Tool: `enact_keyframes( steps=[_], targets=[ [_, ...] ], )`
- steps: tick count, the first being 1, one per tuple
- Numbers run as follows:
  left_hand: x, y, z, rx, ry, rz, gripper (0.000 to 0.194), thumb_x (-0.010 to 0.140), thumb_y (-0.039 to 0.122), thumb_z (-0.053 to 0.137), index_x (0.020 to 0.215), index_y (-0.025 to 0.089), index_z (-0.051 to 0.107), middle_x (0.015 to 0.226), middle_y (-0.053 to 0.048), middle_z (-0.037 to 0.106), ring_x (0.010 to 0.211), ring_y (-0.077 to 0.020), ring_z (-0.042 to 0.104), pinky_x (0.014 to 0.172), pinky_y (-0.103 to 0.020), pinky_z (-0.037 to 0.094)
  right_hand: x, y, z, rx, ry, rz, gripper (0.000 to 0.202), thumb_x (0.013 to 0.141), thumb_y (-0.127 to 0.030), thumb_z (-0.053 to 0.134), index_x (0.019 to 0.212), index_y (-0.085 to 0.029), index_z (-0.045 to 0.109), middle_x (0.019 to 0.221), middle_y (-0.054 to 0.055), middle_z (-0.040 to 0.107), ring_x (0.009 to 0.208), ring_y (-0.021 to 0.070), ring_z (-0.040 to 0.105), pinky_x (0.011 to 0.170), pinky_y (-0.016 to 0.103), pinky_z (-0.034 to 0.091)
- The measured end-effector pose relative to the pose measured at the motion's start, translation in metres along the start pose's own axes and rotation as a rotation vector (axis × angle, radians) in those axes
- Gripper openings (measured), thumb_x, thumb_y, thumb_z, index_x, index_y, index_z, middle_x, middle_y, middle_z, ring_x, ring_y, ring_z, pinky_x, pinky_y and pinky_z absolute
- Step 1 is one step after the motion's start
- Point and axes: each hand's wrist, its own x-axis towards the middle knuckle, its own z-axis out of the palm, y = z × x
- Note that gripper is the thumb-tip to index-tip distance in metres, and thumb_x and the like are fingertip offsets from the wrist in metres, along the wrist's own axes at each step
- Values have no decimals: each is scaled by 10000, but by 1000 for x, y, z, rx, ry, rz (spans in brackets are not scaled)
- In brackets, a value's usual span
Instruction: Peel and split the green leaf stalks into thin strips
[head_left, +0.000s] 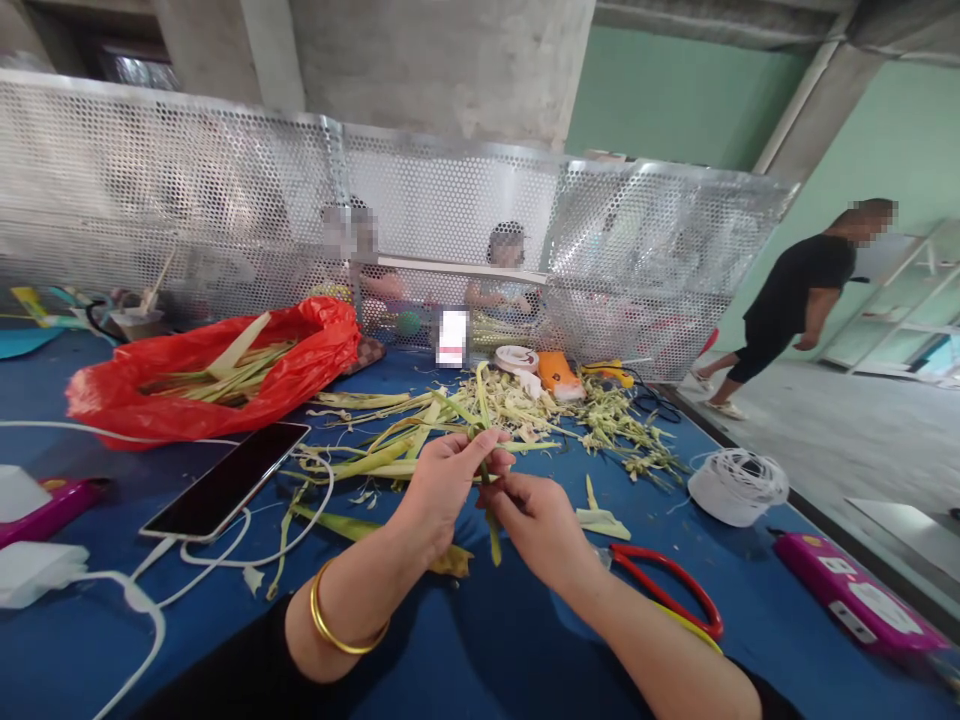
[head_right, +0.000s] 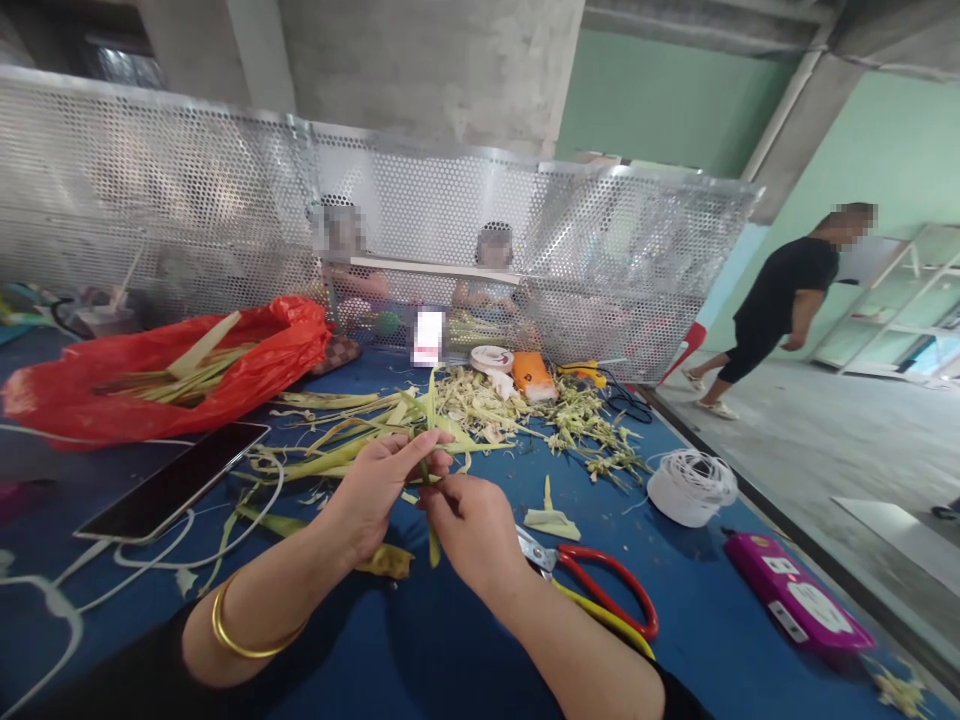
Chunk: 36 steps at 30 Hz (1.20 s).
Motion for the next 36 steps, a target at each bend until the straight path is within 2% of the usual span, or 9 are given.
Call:
enact_keyframes(
  steps=[6, 12, 15, 19, 25, 28, 32, 34, 36],
  targets=[
    [7, 1, -5, -74, 86, 51, 329, 644, 398, 743, 780, 101, 711, 623, -19, 634, 552, -82, 531, 559, -202, 423, -7, -20, -5, 539, -221, 135, 312, 776, -356, 557, 565, -149, 661, 534, 9, 567, 527, 123, 511, 547, 238, 408],
    [7, 1, -7, -18, -21, -1, 326, 678, 418, 719, 808, 120, 700, 621, -4, 616, 458, -69, 485, 409, -187, 353, -5, -17, -5, 742, -164, 304, 328, 710, -472, 660, 664, -148, 673, 580, 20, 613, 540, 134, 549, 574, 269, 432],
    [5, 0, -7, -10, -172, -62, 311, 671, 418, 726, 766, 126, 679, 603, 1, 600, 403, -77, 466, 357, -205, 354, -2, -12, -1, 739, -99, 316, 358, 712, -500, 652, 640, -150, 625, 567, 14, 596, 505, 128, 529, 536, 267, 425],
    [3, 1, -8, -51, -346, -65, 258, 666, 361, 737, 709, 116, 670, 521, 8, 563, 396, -112, 500, 385, -254, 440, -1, -9, -1, 664, -39, 213, 331, 808, -426, 535, 602, -167, 549, 517, -12, 536, 472, 110, 482, 507, 246, 397],
    [7, -2, -9, -133, -191, -102, 256, 648, 310, 766, 785, 103, 704, 690, -50, 678, 543, -114, 576, 484, -222, 461, -8, -13, -2, 325, -23, 31, 292, 818, -289, 467, 548, -178, 472, 490, -48, 391, 472, 84, 335, 462, 230, 263],
    [9, -1, -10, -149, -125, -96, 242, 653, 274, 767, 820, 106, 716, 698, -47, 688, 658, -118, 611, 636, -221, 487, -8, -12, -1, 368, -47, 60, 315, 821, -313, 489, 539, -173, 484, 493, -43, 410, 483, 88, 370, 474, 229, 283],
    [9, 5, -12, -135, -138, -83, 255, 653, 270, 761, 850, 114, 716, 649, -17, 658, 608, -101, 587, 649, -228, 475, 3, -5, -3, 716, 182, 303, 314, 774, -455, 606, 655, -168, 561, 541, -40, 500, 455, 84, 435, 467, 224, 344],
    [7, 7, -12, -81, -186, -70, 254, 651, 280, 758, 843, 119, 714, 663, -18, 657, 575, -95, 571, 617, -228, 464, 8, -2, -6, 868, 311, 329, 316, 684, -453, 716, 757, -171, 595, 600, -39, 551, 463, 82, 472, 474, 221, 373],
    [5, 7, -12, -37, -244, -69, 227, 647, 295, 757, 785, 123, 707, 664, -16, 644, 532, -85, 542, 568, -224, 446, 11, -1, -10, 953, 348, 282, 324, 639, -404, 771, 802, -171, 615, 643, -33, 588, 485, 80, 501, 490, 217, 397]
  ],
)
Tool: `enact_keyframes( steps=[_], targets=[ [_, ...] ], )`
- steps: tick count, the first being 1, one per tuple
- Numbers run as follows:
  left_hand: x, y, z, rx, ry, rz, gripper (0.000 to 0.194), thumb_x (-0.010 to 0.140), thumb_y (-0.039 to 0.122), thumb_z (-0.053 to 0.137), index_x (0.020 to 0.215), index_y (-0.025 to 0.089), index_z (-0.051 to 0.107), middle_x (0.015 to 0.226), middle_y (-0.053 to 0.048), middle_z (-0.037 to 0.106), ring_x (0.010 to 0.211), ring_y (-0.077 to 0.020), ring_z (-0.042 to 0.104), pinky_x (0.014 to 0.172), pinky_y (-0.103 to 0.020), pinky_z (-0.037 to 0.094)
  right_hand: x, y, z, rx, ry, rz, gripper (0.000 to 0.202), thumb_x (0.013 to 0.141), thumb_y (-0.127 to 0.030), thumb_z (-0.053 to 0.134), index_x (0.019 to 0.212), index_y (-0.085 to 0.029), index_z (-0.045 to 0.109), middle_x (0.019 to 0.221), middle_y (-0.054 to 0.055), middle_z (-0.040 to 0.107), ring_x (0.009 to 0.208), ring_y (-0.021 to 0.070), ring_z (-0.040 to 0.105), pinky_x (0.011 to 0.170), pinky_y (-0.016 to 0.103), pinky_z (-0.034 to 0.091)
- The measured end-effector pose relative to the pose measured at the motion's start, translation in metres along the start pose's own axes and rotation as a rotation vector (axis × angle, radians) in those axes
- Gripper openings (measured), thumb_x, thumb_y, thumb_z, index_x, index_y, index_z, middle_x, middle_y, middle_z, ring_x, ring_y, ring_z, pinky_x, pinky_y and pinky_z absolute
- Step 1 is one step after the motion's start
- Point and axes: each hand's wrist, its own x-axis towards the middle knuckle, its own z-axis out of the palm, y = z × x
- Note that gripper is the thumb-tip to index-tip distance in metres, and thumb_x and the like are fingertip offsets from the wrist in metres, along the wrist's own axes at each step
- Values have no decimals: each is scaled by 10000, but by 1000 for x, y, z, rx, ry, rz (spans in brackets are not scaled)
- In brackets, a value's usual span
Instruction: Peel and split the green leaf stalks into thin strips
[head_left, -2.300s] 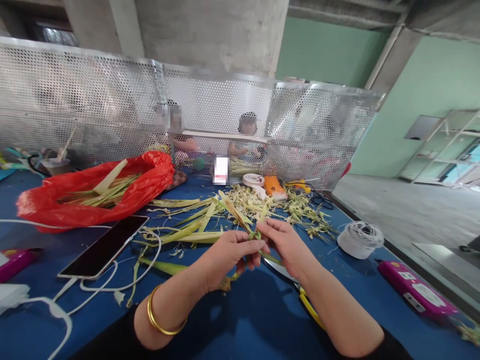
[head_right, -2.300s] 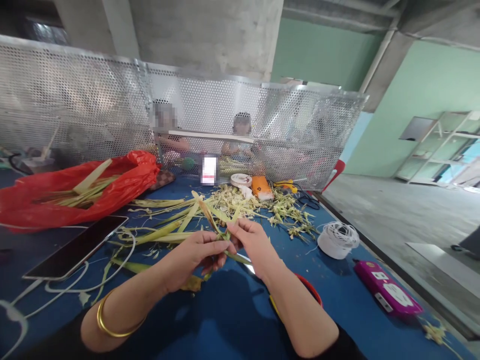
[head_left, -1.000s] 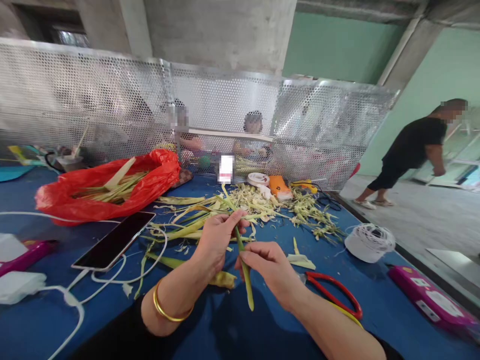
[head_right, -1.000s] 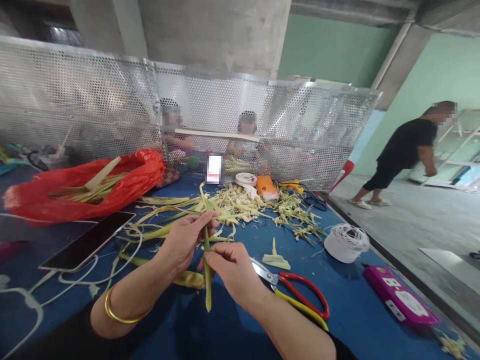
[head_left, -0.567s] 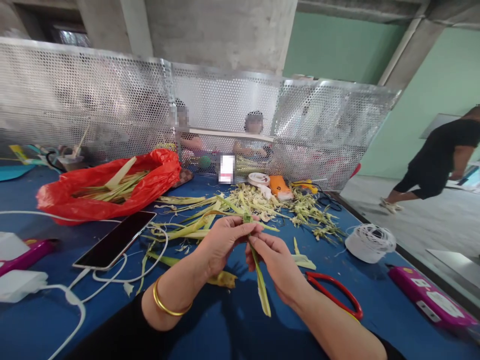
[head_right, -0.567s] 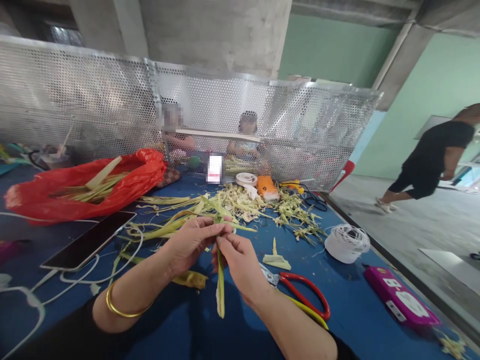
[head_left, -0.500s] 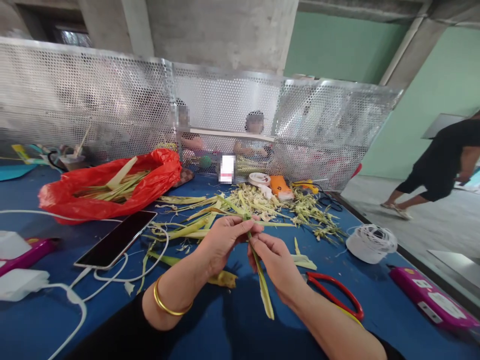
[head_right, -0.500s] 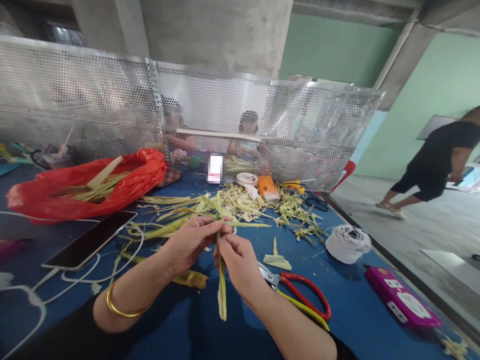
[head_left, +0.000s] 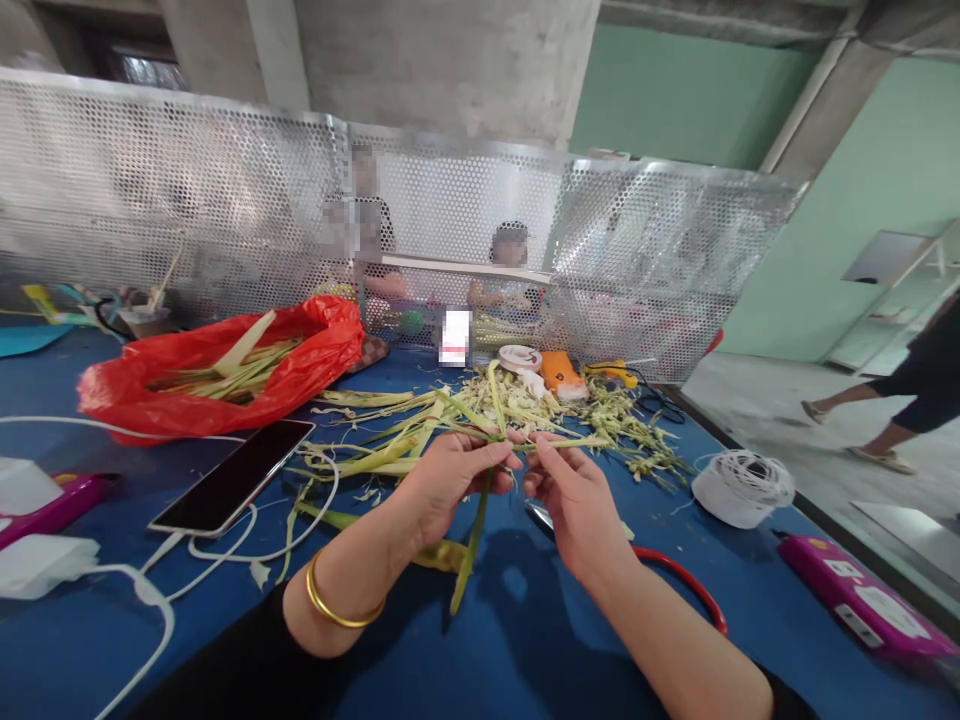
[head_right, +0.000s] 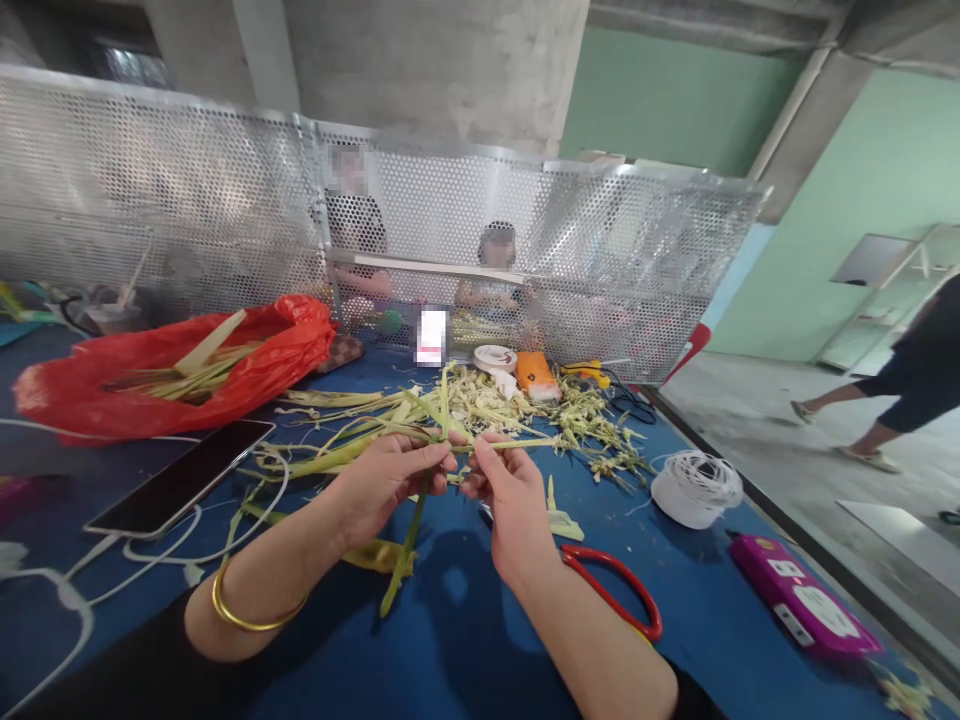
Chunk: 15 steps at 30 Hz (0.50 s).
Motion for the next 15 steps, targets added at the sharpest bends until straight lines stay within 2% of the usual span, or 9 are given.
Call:
enact_keyframes(
  steps=[4, 6, 9, 12, 15],
  targets=[
    [-2, -4, 2, -3, -64, -19, 251, 663, 359, 743, 659, 121, 664, 601, 0, 579, 480, -57, 459, 462, -186, 358, 0, -1, -2, -12, -21, -93, 239, 678, -353, 756, 771, -167, 639, 617, -33, 599, 485, 76, 512, 502, 216, 417],
    [0, -7, 3, 27, -21, -19, 321, 683, 415, 718, 594, 121, 626, 497, 32, 489, 410, -34, 349, 391, -175, 234, 0, 1, -2, -71, -21, -127, 213, 706, -354, 733, 750, -166, 643, 598, -29, 599, 492, 91, 529, 512, 231, 435],
    [2, -10, 5, 106, 81, -24, 355, 694, 418, 699, 528, 131, 573, 380, 85, 323, 352, -18, 184, 376, -204, 87, 1, 3, -5, -147, -37, -189, 200, 735, -338, 705, 680, -160, 633, 589, -22, 586, 516, 107, 542, 529, 248, 455],
    [4, -9, 6, 138, 108, -21, 331, 700, 381, 685, 517, 135, 559, 379, 84, 319, 349, -17, 173, 384, -216, 73, 2, 2, -6, -127, 9, -263, 224, 741, -315, 696, 613, -157, 601, 600, -26, 562, 512, 99, 530, 517, 240, 441],
    [3, -7, 7, 144, 105, -6, 325, 695, 378, 685, 516, 138, 557, 393, 77, 339, 355, -17, 177, 386, -217, 77, 2, -1, -6, -74, 45, -301, 207, 734, -301, 699, 625, -161, 591, 599, -30, 551, 500, 92, 513, 502, 233, 423]
  ],
)
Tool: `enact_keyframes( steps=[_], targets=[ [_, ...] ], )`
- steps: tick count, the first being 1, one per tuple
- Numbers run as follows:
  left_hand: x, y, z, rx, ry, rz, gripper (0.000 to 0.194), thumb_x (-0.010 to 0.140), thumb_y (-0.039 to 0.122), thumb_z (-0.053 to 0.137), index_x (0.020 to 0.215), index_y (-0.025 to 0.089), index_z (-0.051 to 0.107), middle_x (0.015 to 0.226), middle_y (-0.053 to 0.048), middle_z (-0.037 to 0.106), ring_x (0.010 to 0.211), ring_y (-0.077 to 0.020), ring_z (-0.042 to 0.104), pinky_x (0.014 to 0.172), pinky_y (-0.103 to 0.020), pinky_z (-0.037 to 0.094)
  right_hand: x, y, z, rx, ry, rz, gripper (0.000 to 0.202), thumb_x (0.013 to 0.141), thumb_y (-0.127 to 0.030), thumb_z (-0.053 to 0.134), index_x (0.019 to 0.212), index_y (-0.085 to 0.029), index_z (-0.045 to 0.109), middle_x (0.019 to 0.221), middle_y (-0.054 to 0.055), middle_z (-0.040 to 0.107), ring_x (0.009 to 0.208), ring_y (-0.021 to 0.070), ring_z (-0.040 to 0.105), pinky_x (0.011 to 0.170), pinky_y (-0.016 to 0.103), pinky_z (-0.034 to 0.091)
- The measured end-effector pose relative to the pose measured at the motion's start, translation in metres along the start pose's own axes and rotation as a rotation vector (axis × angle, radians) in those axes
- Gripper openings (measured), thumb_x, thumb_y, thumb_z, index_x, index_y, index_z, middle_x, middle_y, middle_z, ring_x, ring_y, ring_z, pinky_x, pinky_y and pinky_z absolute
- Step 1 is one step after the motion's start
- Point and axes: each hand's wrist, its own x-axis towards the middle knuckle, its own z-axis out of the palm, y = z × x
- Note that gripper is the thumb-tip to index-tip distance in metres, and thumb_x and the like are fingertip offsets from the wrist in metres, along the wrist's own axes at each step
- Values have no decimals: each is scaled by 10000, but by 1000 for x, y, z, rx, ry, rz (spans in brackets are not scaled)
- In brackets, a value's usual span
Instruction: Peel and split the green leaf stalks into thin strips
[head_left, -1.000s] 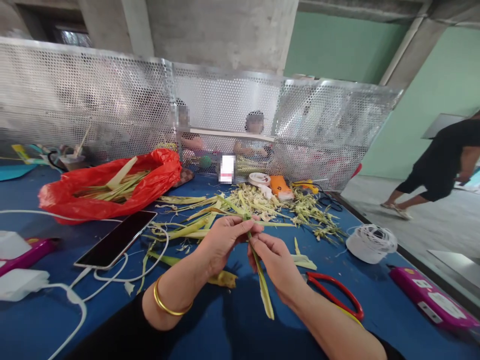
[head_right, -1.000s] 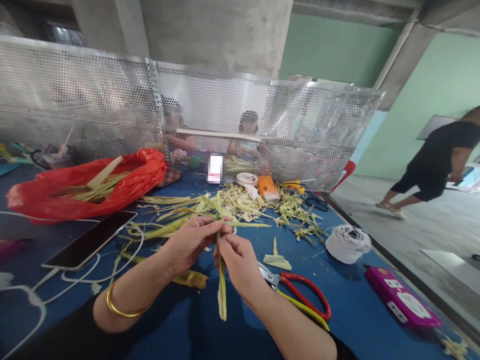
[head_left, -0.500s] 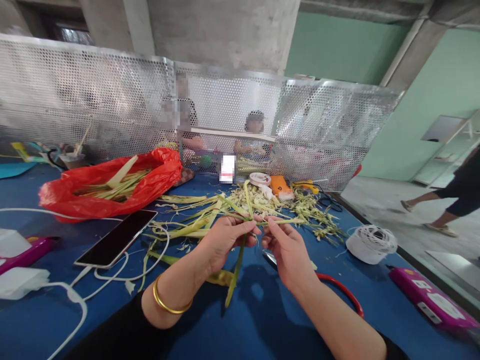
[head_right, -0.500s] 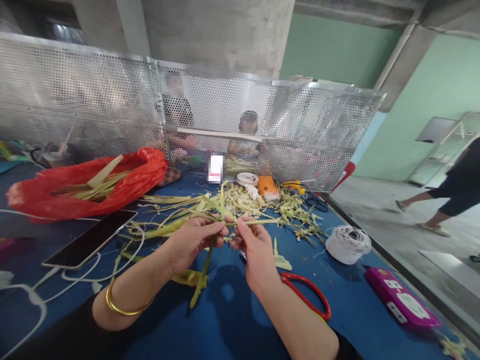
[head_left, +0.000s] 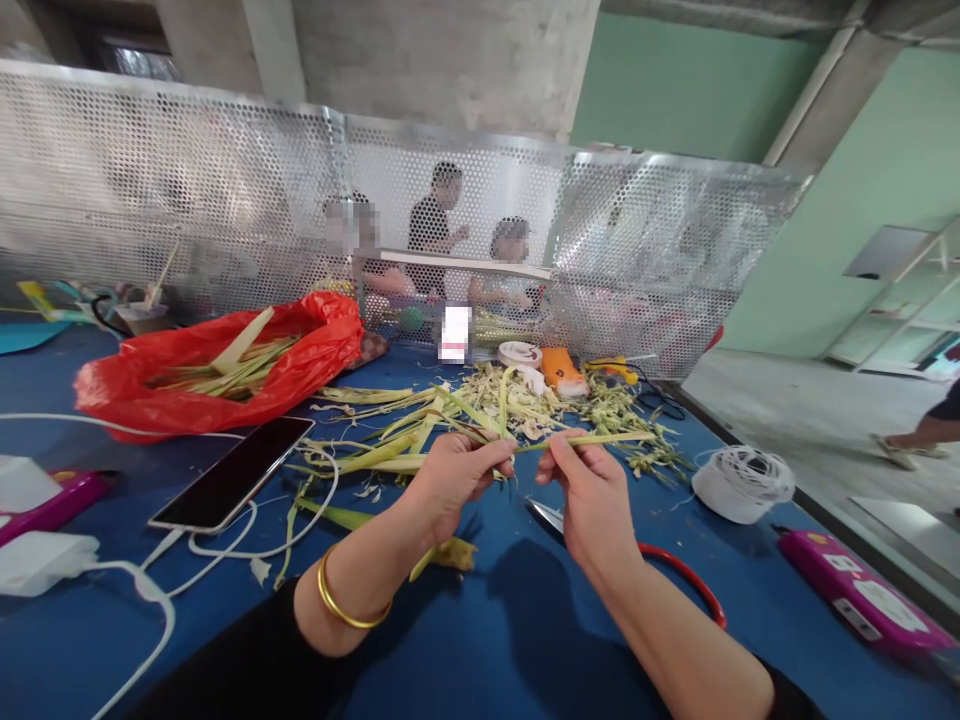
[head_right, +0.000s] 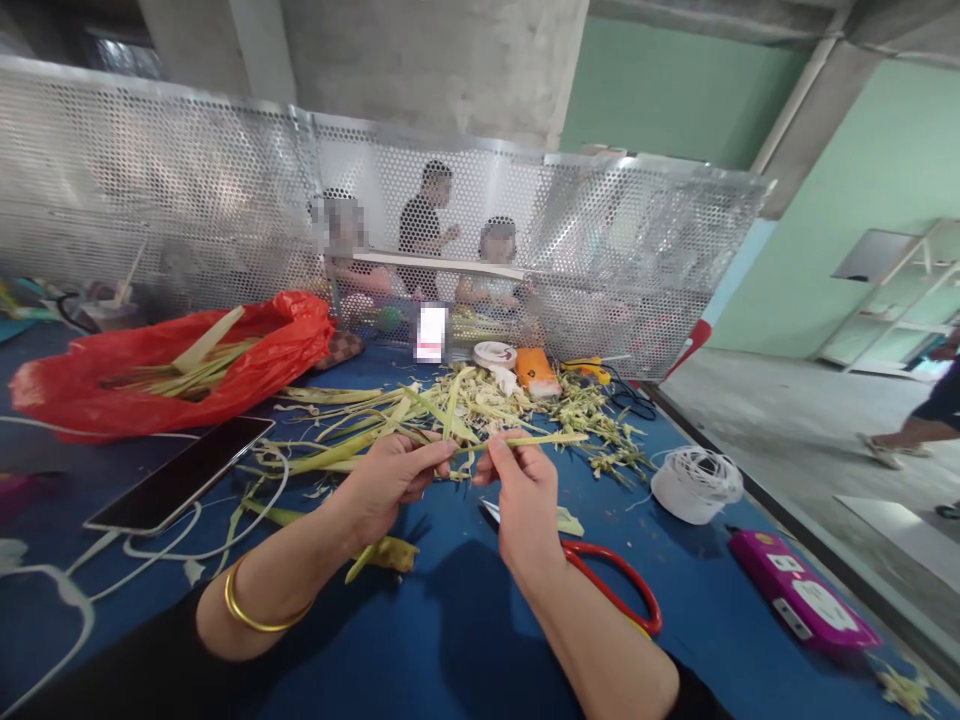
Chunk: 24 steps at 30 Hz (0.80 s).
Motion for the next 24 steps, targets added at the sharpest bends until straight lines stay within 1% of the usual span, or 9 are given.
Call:
enact_keyframes(
  steps=[5, 7, 11, 13, 15, 17, 19, 21, 24],
  targets=[
    [-1, 1, -2, 7, 11, 25, 345, 689, 404, 695, 509, 148, 550, 372, 86, 302, 358, -21, 166, 381, -206, 86, 2, 0, 1, 35, 29, 56, 231, 690, -334, 736, 626, -164, 593, 581, -31, 545, 495, 89, 496, 498, 228, 421],
    [0, 1, -3, -4, 51, 43, 340, 686, 408, 696, 519, 147, 556, 383, 79, 346, 362, -24, 183, 374, -196, 112, 3, 0, 0, -19, 24, 145, 292, 677, -409, 736, 618, -159, 598, 575, -19, 568, 468, 89, 491, 481, 234, 415],
    [0, 3, -5, -46, 154, 115, 311, 646, 404, 727, 558, 143, 584, 512, 27, 528, 380, -36, 323, 371, -194, 264, 3, -7, -3, -264, -263, 356, 400, 729, -548, 639, 675, -151, 642, 549, 8, 605, 388, 101, 467, 432, 255, 382],
    [-2, 4, -4, -33, 163, 141, 313, 643, 412, 728, 560, 143, 591, 541, 11, 557, 384, -45, 371, 378, -204, 310, 0, -12, -4, -411, -342, 189, 382, 790, -523, 584, 670, -165, 644, 506, -9, 566, 412, 113, 475, 465, 258, 384],
    [-5, 3, -1, 23, 113, 116, 317, 656, 425, 714, 566, 142, 604, 536, 3, 568, 378, -51, 383, 364, -205, 305, 0, -17, -6, -549, -225, -99, 321, 824, -464, 565, 697, -182, 651, 567, -1, 584, 522, 133, 514, 553, 261, 405],
    [-8, 0, 2, 97, -6, 49, 297, 660, 423, 709, 612, 141, 631, 534, 0, 582, 368, -54, 387, 349, -201, 290, 4, -19, -9, -640, -107, -243, 268, 812, -433, 587, 733, -191, 673, 708, 24, 636, 657, 157, 539, 640, 268, 412],
    [-10, -3, 5, 165, -148, -21, 287, 659, 416, 710, 639, 137, 644, 541, -5, 598, 354, -49, 384, 348, -197, 286, 10, -19, -10, -632, -157, -123, 280, 775, -445, 622, 724, -180, 695, 769, 40, 652, 710, 172, 545, 658, 274, 408],
    [-12, -6, 6, 178, -233, -68, 317, 681, 446, 683, 659, 131, 657, 554, -16, 611, 349, -46, 385, 350, -194, 278, 14, -17, -11, -490, -297, 119, 315, 748, -467, 643, 709, -160, 700, 666, 23, 619, 630, 157, 528, 603, 271, 398],
    [-12, -6, 7, 128, -225, -103, 341, 724, 477, 621, 743, 143, 685, 546, -1, 599, 350, -44, 373, 342, -185, 238, 15, -13, -11, -229, -357, 315, 326, 736, -472, 660, 706, -148, 689, 526, -16, 534, 515, 123, 471, 532, 258, 368]
  ],
)
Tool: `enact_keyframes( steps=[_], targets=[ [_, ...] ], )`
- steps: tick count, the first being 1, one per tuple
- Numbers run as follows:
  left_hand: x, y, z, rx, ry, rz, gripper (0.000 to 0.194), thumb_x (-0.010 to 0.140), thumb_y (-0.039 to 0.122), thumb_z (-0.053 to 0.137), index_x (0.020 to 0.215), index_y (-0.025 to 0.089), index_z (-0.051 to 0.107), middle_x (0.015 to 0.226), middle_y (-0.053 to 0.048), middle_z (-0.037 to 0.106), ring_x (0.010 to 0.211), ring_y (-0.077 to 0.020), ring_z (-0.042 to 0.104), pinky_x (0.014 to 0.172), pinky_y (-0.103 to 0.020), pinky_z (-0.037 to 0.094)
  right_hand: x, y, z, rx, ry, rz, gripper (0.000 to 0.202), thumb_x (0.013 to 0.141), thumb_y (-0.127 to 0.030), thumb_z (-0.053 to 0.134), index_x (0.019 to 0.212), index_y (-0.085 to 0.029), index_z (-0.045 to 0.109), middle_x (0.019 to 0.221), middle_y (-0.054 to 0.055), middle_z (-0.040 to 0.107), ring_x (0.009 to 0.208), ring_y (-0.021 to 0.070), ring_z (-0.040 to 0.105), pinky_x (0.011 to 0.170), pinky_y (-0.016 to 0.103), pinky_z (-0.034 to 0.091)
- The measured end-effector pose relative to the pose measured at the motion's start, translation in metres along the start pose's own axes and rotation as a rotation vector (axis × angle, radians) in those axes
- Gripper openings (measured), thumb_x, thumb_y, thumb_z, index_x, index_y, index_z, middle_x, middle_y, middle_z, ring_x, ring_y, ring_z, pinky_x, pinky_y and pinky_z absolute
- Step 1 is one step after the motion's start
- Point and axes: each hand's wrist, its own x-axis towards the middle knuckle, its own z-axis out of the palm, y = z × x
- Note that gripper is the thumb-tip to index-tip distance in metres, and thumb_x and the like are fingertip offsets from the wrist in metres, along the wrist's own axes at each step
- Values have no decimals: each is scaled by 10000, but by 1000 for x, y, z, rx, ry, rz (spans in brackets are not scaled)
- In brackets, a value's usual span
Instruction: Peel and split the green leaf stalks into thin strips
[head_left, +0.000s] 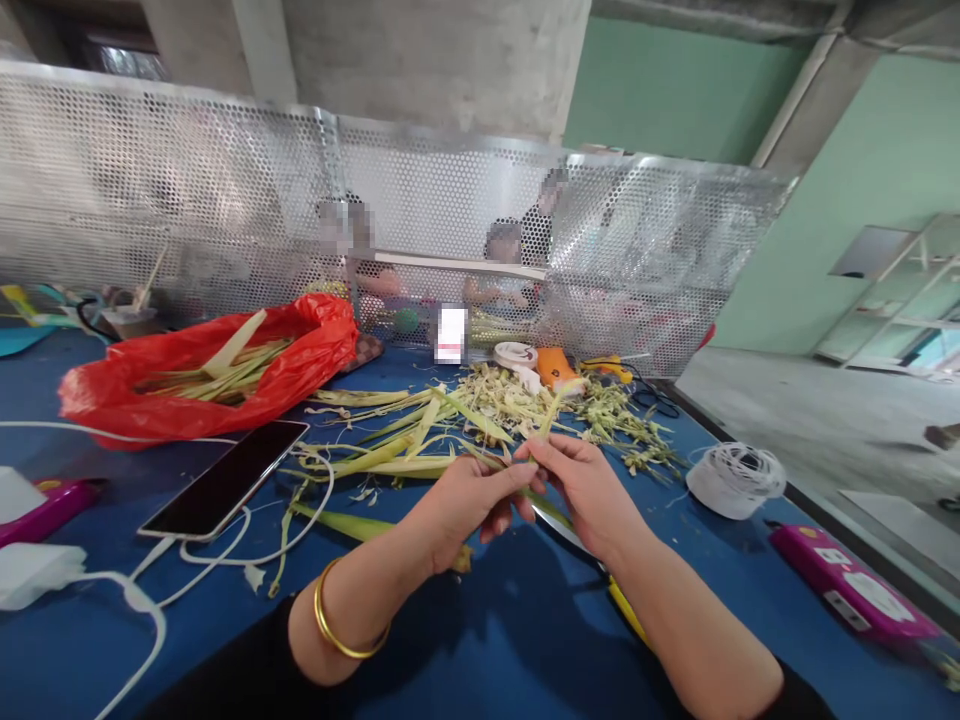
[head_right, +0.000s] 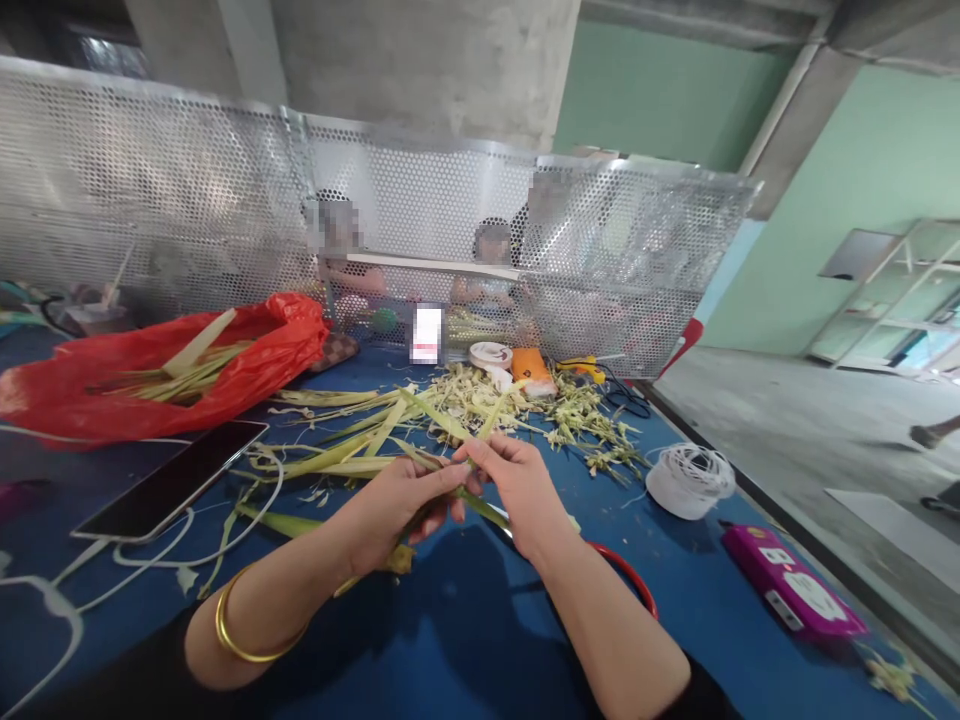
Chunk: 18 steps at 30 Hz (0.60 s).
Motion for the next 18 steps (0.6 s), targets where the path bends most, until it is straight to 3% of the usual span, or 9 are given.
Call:
enact_keyframes(
  steps=[4, 8, 12, 15, 18],
  targets=[
    [0, 3, 3, 11, 60, -10, 211, 728, 346, 596, 706, 151, 674, 508, 22, 560, 335, -34, 334, 345, -184, 184, 0, 4, 4, 44, 152, -94, 290, 700, -428, 699, 608, -153, 689, 501, -15, 521, 512, 108, 433, 528, 249, 346],
    [1, 1, 6, 34, 46, -21, 183, 714, 300, 588, 677, 145, 679, 472, 28, 537, 326, -31, 311, 358, -196, 159, 2, 7, 9, 18, 283, -168, 275, 683, -410, 699, 549, -171, 683, 484, -23, 482, 517, 106, 391, 525, 245, 336],
    [1, -2, 4, 44, 16, -28, 210, 700, 334, 617, 685, 138, 691, 459, 30, 532, 329, -32, 305, 363, -200, 159, 5, 8, 5, -71, 244, -134, 330, 709, -461, 659, 558, -168, 667, 492, -15, 482, 521, 119, 409, 528, 252, 341],
    [2, -3, 1, 17, -2, -51, 266, 697, 385, 642, 729, 128, 705, 506, 15, 565, 350, -34, 332, 360, -193, 184, 4, 1, -3, -395, 253, -133, 461, 781, -529, 563, 481, -179, 585, 460, -9, 450, 488, 126, 394, 508, 269, 306],
    [0, -1, 0, 26, 17, -66, 296, 718, 408, 633, 755, 124, 709, 526, 14, 572, 352, -34, 345, 349, -187, 209, -1, -8, -9, -740, 477, -399, 471, 811, -480, 560, 443, -194, 498, 490, -6, 441, 504, 125, 360, 533, 283, 284]
  ],
)
